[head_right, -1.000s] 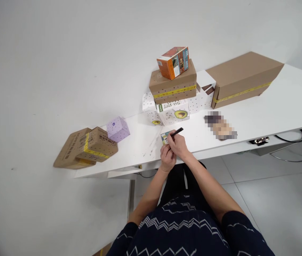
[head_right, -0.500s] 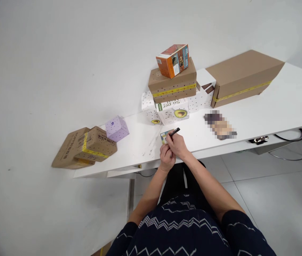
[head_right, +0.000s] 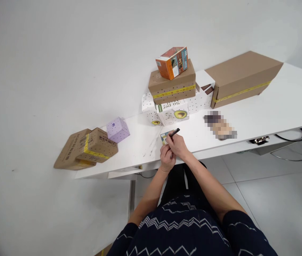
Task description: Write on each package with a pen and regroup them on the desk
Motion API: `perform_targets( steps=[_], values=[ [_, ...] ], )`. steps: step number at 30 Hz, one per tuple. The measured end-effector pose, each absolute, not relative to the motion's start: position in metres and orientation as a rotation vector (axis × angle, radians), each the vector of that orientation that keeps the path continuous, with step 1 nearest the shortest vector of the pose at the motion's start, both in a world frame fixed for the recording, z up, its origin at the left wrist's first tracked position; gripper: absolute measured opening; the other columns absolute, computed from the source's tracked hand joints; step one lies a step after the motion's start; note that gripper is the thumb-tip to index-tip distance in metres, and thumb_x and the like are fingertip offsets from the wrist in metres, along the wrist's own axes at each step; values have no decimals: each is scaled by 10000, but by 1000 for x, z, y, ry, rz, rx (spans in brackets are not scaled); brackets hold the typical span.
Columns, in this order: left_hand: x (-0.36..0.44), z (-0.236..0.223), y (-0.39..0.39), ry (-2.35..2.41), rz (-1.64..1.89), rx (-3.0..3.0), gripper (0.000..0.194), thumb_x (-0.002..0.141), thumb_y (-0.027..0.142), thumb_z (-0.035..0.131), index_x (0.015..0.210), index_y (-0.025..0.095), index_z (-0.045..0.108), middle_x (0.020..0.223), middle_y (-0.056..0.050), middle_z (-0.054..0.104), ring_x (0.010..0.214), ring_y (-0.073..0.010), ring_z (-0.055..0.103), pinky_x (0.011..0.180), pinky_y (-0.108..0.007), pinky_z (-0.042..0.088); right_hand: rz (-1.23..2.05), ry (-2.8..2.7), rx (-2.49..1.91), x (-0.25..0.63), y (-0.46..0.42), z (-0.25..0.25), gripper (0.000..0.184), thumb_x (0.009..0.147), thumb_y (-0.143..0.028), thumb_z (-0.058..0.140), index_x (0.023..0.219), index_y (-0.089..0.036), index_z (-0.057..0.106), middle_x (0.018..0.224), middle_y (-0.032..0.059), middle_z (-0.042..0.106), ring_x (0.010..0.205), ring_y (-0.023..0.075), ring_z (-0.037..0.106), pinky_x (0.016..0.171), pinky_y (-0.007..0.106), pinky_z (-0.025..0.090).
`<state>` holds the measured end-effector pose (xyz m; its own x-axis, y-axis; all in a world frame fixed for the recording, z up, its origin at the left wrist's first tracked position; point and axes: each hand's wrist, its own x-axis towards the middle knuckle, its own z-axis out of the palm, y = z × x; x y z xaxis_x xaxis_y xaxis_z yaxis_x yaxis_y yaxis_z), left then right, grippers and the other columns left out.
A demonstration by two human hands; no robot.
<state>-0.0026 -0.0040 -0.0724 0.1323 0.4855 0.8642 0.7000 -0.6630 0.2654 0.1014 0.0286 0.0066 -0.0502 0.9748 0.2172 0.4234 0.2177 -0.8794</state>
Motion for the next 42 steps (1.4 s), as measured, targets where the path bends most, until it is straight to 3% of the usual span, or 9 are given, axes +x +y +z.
perform_targets(
  steps=[4, 9, 14, 18, 29, 32, 35, 38, 42],
  values=[
    [-3, -68, -6, -1151, -1569, -2205, 122, 858, 148, 541, 927, 174, 637, 961, -99, 670, 983, -210, 639, 854, -396, 549, 882, -1423, -1318, 102, 26, 4, 279, 892, -440, 419, 764, -209, 510, 575, -8, 573, 534, 154, 555, 556, 257, 420],
    [-4, -67, -7, -1204, -1529, -2260, 128, 861, 138, 552, 933, 182, 648, 923, -80, 666, 967, -195, 642, 881, -392, 532, 791, -1116, -1232, 121, 30, -11, 317, 931, -474, 402, 988, -193, 537, 777, 31, 647, 577, 145, 564, 575, 277, 477],
    [-4, -71, -6, -1216, -1513, -2252, 116, 866, 153, 553, 925, 179, 649, 914, -81, 658, 947, -193, 647, 881, -392, 530, 327, -1800, -1474, 160, 41, -25, 345, 930, -243, 390, 1199, -164, 589, 1203, 154, 626, 1053, 273, 554, 883, 413, 461],
    [-3, -69, -6, -1177, -1542, -2249, 129, 853, 126, 564, 948, 174, 637, 922, -83, 657, 960, -192, 642, 882, -384, 530, 63, -2231, -1795, 173, 43, -31, 481, 876, -128, 394, 1335, -174, 531, 1358, 142, 545, 1221, 368, 409, 901, 482, 416],
    [-4, -66, -8, -1164, -1470, -2212, 150, 857, 123, 530, 950, 171, 637, 921, -86, 660, 953, -195, 647, 868, -395, 548, 2, -2175, -1890, 193, 45, -37, 526, 900, -152, 366, 1414, -219, 451, 1385, 129, 511, 1220, 356, 393, 903, 465, 389],
    [-3, -70, -8, -1154, -1501, -2196, 179, 853, 124, 527, 990, 171, 631, 945, -94, 669, 994, -203, 641, 910, -414, 528, -9, -1864, -2080, 224, 53, -30, 527, 926, -331, 433, 1430, -181, 412, 1404, 196, 442, 1218, 390, 378, 907, 497, 365],
    [-1, -75, -8, -1189, -1461, -2129, 191, 846, 129, 521, 1004, 177, 618, 952, -90, 671, 996, -205, 640, 960, -443, 490, 23, -1585, -2273, 254, 62, -26, 702, 860, -526, 534, 1435, -156, 375, 1408, 260, 363, 1221, 425, 358, 895, 515, 333],
    [2, -78, -8, -1202, -1440, -2062, 180, 831, 144, 540, 992, 183, 611, 934, -81, 665, 981, -208, 633, 998, -460, 438, 194, -1523, -2384, 270, 68, -28, 787, 792, -581, 588, 1410, -139, 383, 1344, 269, 415, 1177, 409, 396, 889, 504, 325],
    [2, -80, -8, -1179, -1464, -2079, 235, 802, 142, 575, 1033, 180, 597, 963, -90, 651, 1034, -223, 599, 994, -457, 416, 208, -1556, -2382, 271, 69, -35, 710, 799, -576, 529, 1352, -140, 443, 1285, 221, 498, 1136, 385, 426, 899, 490, 328]
  ],
)
